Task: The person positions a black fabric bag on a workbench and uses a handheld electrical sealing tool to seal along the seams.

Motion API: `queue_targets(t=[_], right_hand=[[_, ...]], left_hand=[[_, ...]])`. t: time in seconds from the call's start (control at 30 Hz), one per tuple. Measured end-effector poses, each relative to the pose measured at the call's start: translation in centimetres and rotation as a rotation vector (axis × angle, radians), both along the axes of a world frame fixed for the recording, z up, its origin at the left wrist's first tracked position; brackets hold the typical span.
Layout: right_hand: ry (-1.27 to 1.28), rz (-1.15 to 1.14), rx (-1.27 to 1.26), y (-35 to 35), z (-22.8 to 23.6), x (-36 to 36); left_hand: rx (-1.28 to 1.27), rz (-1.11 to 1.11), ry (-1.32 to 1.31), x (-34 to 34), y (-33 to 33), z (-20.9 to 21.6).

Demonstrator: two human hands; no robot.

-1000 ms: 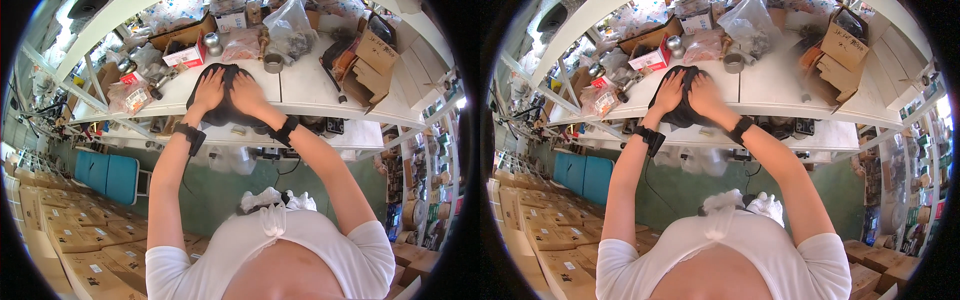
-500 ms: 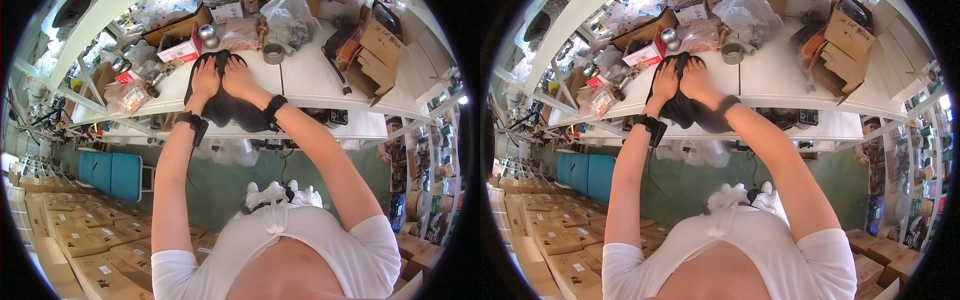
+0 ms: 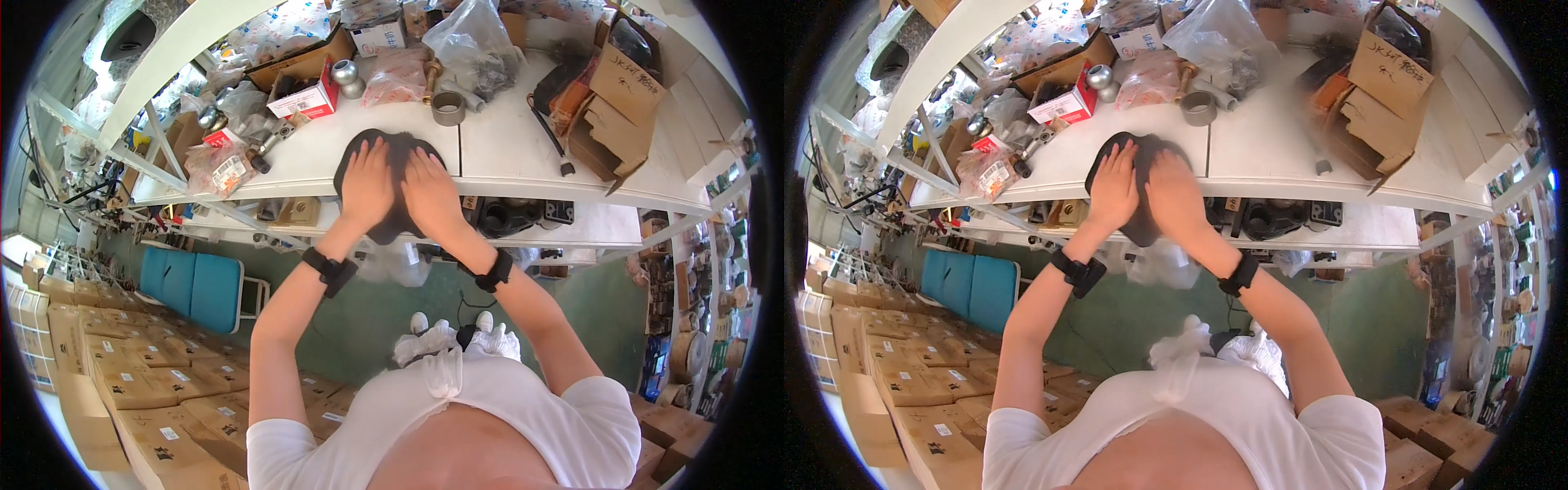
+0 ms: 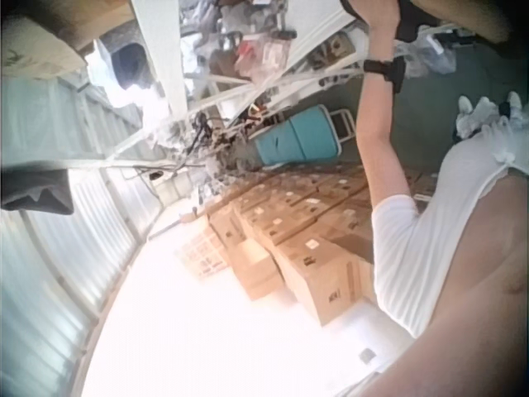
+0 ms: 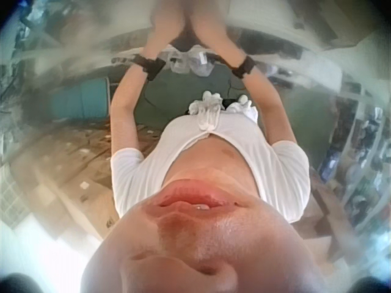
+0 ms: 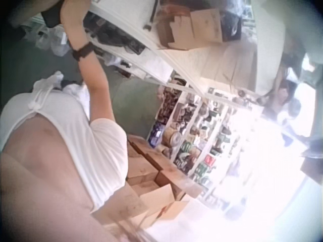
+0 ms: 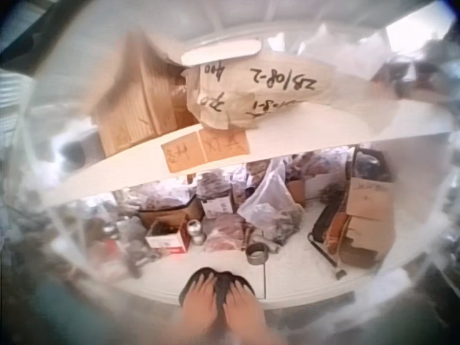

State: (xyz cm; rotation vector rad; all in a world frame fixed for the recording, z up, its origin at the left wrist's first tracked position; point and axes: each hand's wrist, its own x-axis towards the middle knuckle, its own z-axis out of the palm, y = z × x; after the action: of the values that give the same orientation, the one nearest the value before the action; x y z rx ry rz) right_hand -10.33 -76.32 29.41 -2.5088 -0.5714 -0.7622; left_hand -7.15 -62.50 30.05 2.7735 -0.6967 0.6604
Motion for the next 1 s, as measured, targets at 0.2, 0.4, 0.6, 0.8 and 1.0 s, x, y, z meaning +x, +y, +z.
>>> queue_targets(t=[0.2,0.4,0.6,0.8,1.0], right_hand=[[0.063,0.062,-0.096,-0.7,0.0,1.3],[0.043,0.160,-0.207,-1.5,0.3,5.0],[0.193,0.262,-0.301,-2.1,2.2,8.9],[0.448,0.362,-0.506,-2.3,4.4,11.3],[0.334,0.162,-0.528,-1.3,3.1,9.4]], left_hand=[[0.005,0.013,-0.003,0.0,-0.3,-0.2],[0.069,-0.035,0.000,3.2,-0.1,-0.5],[0.175,-0.011,0.262,6.4,-0.2,0.3],[0.138,0.004,0.271,9.5,-0.7,0.1],[0.160,0.095,0.340,9.6,-0.8,0.0]])
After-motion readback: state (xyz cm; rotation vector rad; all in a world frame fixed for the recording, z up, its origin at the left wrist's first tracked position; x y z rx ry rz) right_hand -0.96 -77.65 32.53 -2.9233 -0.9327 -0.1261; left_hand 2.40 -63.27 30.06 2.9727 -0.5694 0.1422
